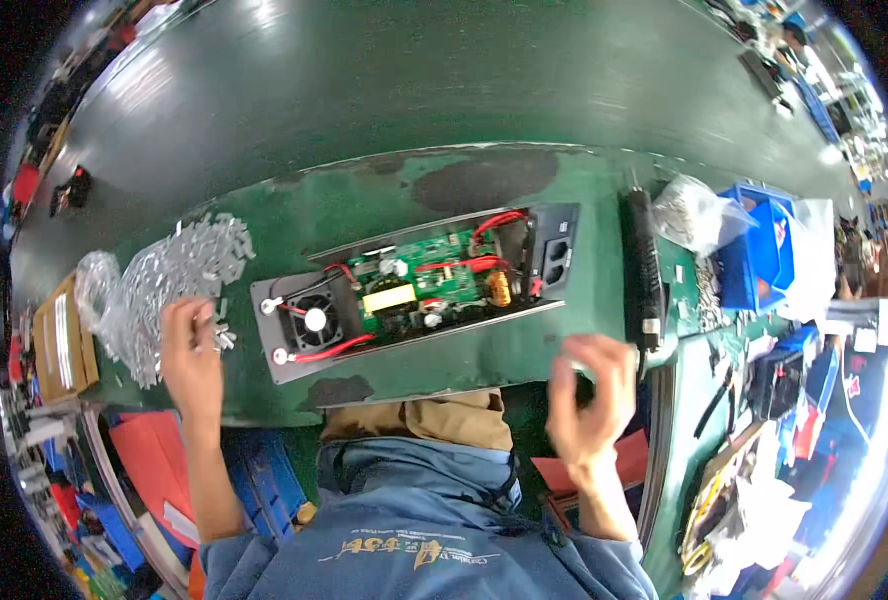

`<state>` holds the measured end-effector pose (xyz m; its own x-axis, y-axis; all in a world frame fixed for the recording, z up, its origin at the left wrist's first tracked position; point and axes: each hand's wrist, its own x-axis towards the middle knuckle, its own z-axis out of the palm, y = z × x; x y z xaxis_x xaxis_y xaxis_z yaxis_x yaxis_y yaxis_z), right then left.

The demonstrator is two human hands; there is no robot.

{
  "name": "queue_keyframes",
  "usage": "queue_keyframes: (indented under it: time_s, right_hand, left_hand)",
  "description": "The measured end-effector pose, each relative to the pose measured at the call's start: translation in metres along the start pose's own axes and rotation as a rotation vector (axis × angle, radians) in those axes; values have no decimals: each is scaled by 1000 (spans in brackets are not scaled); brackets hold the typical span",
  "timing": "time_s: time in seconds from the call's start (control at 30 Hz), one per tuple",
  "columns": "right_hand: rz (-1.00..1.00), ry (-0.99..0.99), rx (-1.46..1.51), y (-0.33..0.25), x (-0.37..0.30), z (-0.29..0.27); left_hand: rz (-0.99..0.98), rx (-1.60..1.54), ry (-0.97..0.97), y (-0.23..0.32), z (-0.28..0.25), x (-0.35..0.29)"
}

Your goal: Assembling components and fastening screws inside an electronic device on a production line.

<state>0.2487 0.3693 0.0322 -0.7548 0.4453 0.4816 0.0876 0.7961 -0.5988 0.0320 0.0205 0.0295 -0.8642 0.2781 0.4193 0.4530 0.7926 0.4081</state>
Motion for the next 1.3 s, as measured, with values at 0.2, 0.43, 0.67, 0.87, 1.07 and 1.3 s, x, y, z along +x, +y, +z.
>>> queue_keyframes:
  time_s: [0.2,0.43,0.67,0.87,1.07,1.3]
  right_hand:
    - [-9,-398,730,-58,-1,23]
    - [-95,-335,892,-45,0,27]
    - [572,-267,748,-18,-16,20]
    - [596,-259,741,-10,-12,18]
    - [538,-221,770,-9,-12,19]
    - [413,-215,669,-7,-8,20]
  left_hand:
    - [-10,-794,-613,126,-32,-15]
    - [-259,-1154,-846,154,7,-39]
    - [-267,-1077,-698,169,27,-21]
    - [-387,-1246,-727,184,44,-7]
    - [-449,-1209,-732,188,46,-9]
    - [-366,-1071,-669,184,45,-10]
